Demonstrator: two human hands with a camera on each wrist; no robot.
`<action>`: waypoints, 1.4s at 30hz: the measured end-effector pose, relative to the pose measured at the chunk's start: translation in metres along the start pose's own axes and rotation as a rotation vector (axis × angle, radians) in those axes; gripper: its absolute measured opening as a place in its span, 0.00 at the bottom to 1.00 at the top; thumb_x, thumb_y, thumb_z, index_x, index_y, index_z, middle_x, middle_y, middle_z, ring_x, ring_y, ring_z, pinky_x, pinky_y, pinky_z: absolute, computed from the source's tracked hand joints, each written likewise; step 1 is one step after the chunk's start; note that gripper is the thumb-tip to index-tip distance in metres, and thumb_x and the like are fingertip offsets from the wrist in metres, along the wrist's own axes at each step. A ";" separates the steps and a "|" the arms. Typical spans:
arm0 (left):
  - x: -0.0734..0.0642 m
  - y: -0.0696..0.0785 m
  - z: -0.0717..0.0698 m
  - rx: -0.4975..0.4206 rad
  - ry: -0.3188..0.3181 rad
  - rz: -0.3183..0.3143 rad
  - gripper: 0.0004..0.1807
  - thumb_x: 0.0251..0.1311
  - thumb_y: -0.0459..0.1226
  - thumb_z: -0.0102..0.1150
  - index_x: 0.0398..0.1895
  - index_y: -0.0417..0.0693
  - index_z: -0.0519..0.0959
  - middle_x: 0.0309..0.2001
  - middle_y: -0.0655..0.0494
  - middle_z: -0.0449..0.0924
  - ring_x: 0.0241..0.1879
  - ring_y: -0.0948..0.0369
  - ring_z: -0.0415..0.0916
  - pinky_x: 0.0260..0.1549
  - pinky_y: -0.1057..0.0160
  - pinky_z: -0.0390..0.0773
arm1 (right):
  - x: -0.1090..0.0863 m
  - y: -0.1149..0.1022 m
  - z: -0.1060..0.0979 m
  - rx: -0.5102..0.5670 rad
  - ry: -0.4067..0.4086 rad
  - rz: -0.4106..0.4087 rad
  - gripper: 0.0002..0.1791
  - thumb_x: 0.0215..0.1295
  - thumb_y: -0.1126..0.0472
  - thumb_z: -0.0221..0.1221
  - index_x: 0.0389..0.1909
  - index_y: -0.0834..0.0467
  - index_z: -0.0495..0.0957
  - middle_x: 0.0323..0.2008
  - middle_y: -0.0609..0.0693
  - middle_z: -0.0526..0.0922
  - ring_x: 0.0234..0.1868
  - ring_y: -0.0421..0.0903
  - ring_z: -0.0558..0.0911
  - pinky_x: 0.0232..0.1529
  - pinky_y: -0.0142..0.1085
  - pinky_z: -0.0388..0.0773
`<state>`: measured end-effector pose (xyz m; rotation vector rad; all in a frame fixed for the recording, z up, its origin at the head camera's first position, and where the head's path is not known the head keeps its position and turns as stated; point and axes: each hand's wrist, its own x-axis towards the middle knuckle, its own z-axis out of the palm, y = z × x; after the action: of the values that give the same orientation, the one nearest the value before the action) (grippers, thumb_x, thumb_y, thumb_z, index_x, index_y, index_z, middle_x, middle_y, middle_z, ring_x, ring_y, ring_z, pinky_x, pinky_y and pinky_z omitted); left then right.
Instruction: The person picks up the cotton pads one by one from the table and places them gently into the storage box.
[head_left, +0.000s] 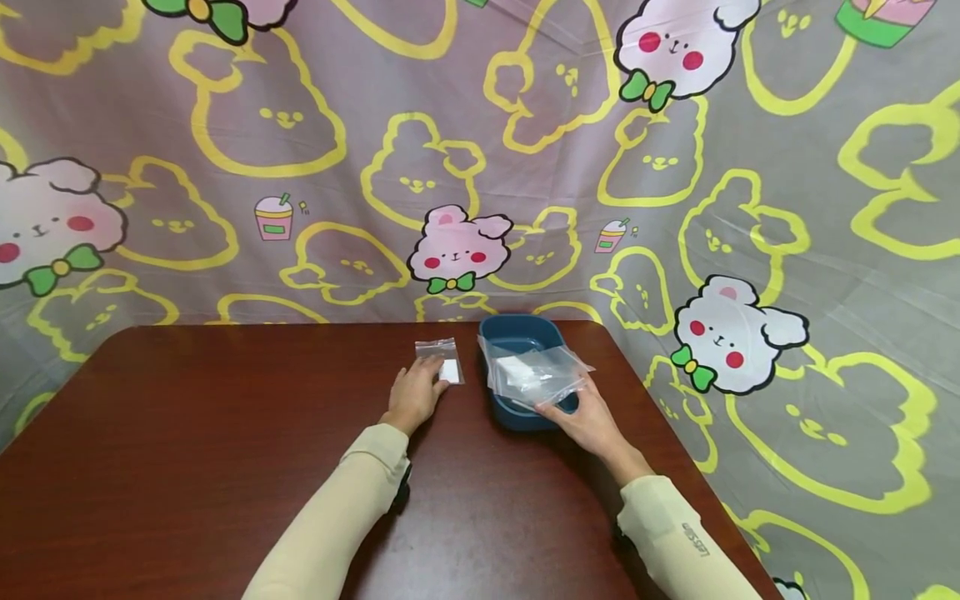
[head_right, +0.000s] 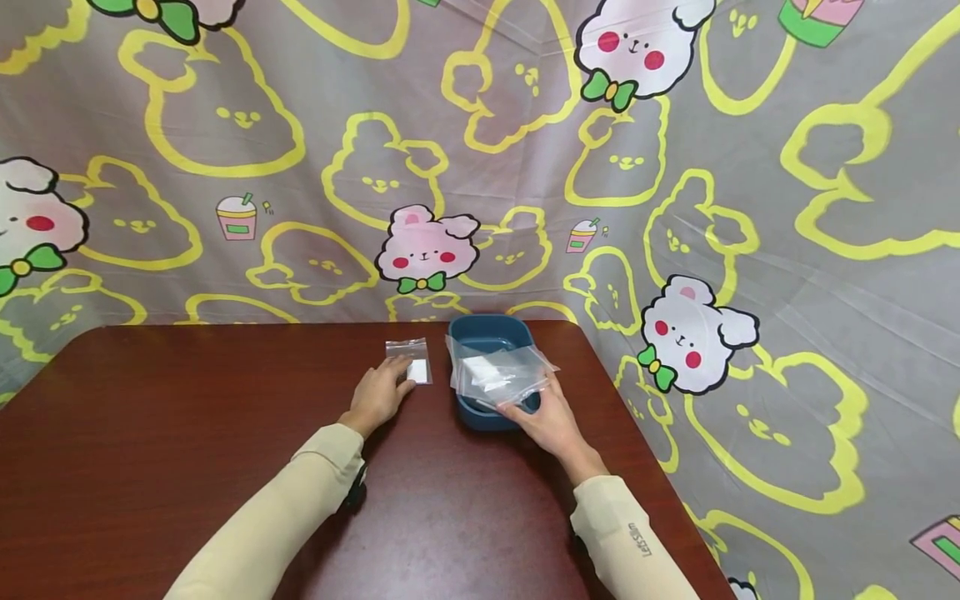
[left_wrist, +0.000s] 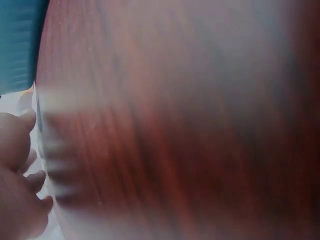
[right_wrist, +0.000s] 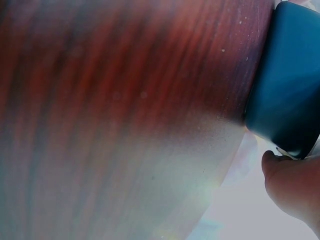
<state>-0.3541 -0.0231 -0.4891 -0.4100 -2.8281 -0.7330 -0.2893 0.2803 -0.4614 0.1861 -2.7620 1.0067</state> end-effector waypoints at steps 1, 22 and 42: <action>0.000 0.000 0.000 0.007 -0.017 -0.012 0.25 0.62 0.43 0.56 0.62 0.47 0.70 0.64 0.50 0.66 0.64 0.47 0.59 0.61 0.42 0.55 | 0.000 0.000 0.000 0.001 -0.002 0.003 0.59 0.44 0.31 0.64 0.71 0.56 0.50 0.67 0.56 0.56 0.63 0.55 0.63 0.62 0.52 0.60; -0.002 -0.002 -0.002 0.048 -0.062 -0.053 0.20 0.64 0.42 0.53 0.59 0.48 0.74 0.62 0.51 0.68 0.65 0.50 0.59 0.65 0.48 0.49 | 0.001 0.001 -0.001 0.006 -0.030 0.037 0.60 0.44 0.29 0.62 0.72 0.55 0.47 0.68 0.55 0.54 0.63 0.56 0.62 0.62 0.54 0.59; -0.007 -0.005 -0.008 -0.044 0.120 -0.034 0.05 0.57 0.35 0.62 0.25 0.51 0.82 0.30 0.53 0.84 0.37 0.49 0.80 0.53 0.52 0.69 | -0.003 -0.003 -0.003 0.013 -0.039 0.067 0.61 0.43 0.28 0.62 0.72 0.55 0.46 0.68 0.55 0.54 0.63 0.56 0.62 0.61 0.55 0.59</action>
<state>-0.3483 -0.0328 -0.4865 -0.3144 -2.7170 -0.8003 -0.2852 0.2801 -0.4578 0.1176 -2.8145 1.0488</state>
